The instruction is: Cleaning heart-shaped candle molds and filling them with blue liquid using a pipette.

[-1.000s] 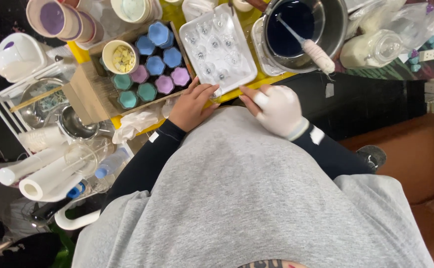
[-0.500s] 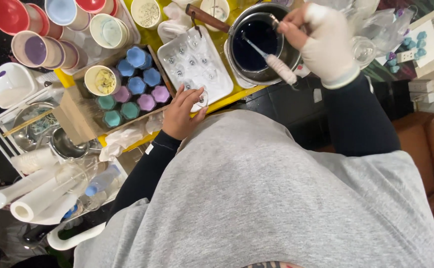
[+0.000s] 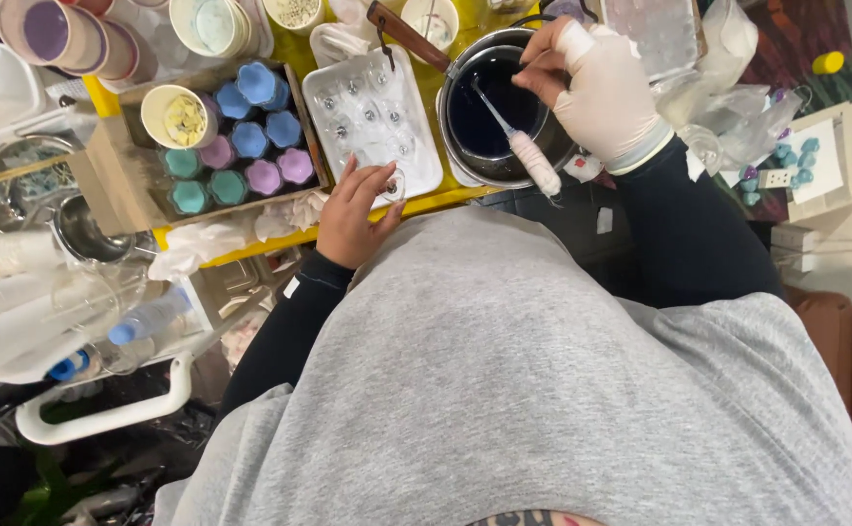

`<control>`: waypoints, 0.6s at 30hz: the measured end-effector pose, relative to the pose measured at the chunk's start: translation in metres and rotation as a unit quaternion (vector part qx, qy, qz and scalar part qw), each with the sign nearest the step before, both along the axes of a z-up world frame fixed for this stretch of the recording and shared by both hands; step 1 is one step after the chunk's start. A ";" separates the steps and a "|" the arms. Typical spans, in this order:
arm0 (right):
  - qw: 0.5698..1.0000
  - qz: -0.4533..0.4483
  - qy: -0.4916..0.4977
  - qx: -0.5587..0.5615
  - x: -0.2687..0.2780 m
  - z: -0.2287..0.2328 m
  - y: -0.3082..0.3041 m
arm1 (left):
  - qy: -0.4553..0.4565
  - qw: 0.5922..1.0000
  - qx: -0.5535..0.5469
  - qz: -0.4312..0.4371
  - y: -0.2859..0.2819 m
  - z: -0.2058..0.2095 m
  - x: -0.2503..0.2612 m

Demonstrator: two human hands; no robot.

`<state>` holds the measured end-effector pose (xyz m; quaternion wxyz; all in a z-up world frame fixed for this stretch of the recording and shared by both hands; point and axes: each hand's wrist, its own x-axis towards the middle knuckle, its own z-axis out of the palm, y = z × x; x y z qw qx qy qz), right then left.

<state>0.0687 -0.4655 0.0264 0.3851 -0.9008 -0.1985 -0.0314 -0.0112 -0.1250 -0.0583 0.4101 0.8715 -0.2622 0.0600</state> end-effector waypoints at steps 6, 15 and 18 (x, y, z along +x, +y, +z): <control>0.995 0.019 -0.071 -0.062 0.002 -0.004 -0.005 | 0.015 1.000 0.004 0.014 -0.012 -0.005 -0.007; 0.982 0.044 -0.151 -0.101 0.008 -0.012 -0.021 | 0.016 0.999 -0.017 0.037 -0.032 -0.004 -0.003; 0.990 0.038 -0.115 -0.073 0.007 -0.011 -0.022 | -0.007 0.998 -0.043 0.051 -0.041 -0.003 -0.002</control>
